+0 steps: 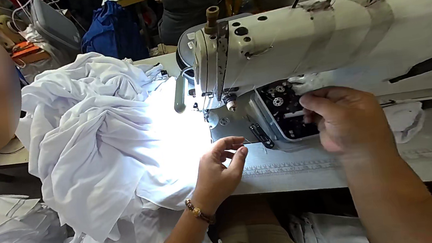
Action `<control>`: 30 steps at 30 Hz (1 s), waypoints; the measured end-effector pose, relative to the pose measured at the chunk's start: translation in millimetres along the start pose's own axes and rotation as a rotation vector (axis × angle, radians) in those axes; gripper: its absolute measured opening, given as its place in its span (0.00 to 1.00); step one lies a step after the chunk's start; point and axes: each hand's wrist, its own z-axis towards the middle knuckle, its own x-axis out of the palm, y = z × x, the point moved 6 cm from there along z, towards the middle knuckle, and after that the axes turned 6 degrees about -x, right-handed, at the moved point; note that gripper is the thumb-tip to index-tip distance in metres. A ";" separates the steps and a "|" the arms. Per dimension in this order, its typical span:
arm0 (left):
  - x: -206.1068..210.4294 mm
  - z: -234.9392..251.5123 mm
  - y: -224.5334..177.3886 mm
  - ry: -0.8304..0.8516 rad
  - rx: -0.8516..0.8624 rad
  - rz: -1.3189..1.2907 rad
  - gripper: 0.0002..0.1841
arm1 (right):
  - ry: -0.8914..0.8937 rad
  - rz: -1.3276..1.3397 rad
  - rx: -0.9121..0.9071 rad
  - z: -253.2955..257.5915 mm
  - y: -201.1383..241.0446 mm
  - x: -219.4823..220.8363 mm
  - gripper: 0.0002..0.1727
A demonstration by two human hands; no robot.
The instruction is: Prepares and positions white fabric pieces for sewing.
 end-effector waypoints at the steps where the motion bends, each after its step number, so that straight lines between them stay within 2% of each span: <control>1: 3.5 0.6 -0.6 0.018 -0.008 -0.029 0.16 | 0.014 0.170 0.085 -12.9 5.5 8.3 0.07; 4: 12.8 1.1 -0.7 0.103 -0.035 -0.104 0.23 | 0.127 0.481 0.256 -53.9 16.6 39.1 0.13; 5: 14.4 -0.4 -1.3 0.106 -0.032 -0.120 0.22 | 0.167 0.550 0.279 -64.4 18.3 47.7 0.14; 8: 11.3 -7.1 -2.6 0.039 -0.005 -0.160 0.09 | 0.220 0.672 0.307 -80.6 20.3 65.8 0.13; 11: 1.0 -14.3 -3.0 -0.008 0.006 -0.194 0.06 | 0.238 0.658 0.271 -86.1 20.0 75.4 0.11; 18: -11.2 -21.4 -2.8 -0.070 -0.024 -0.260 0.09 | 0.341 0.656 0.337 -98.2 17.8 92.9 0.07; 21: -12.7 -19.4 4.9 -0.065 -0.113 -0.327 0.11 | 0.332 0.641 0.295 -98.8 17.1 93.2 0.06; 24: -11.4 -21.3 6.2 -0.072 -0.142 -0.327 0.04 | 0.309 0.576 0.222 -97.8 17.0 91.3 0.05; 30: -8.2 -23.6 5.4 -0.020 -0.169 -0.404 0.08 | 0.243 0.461 0.135 -95.7 20.4 88.5 0.05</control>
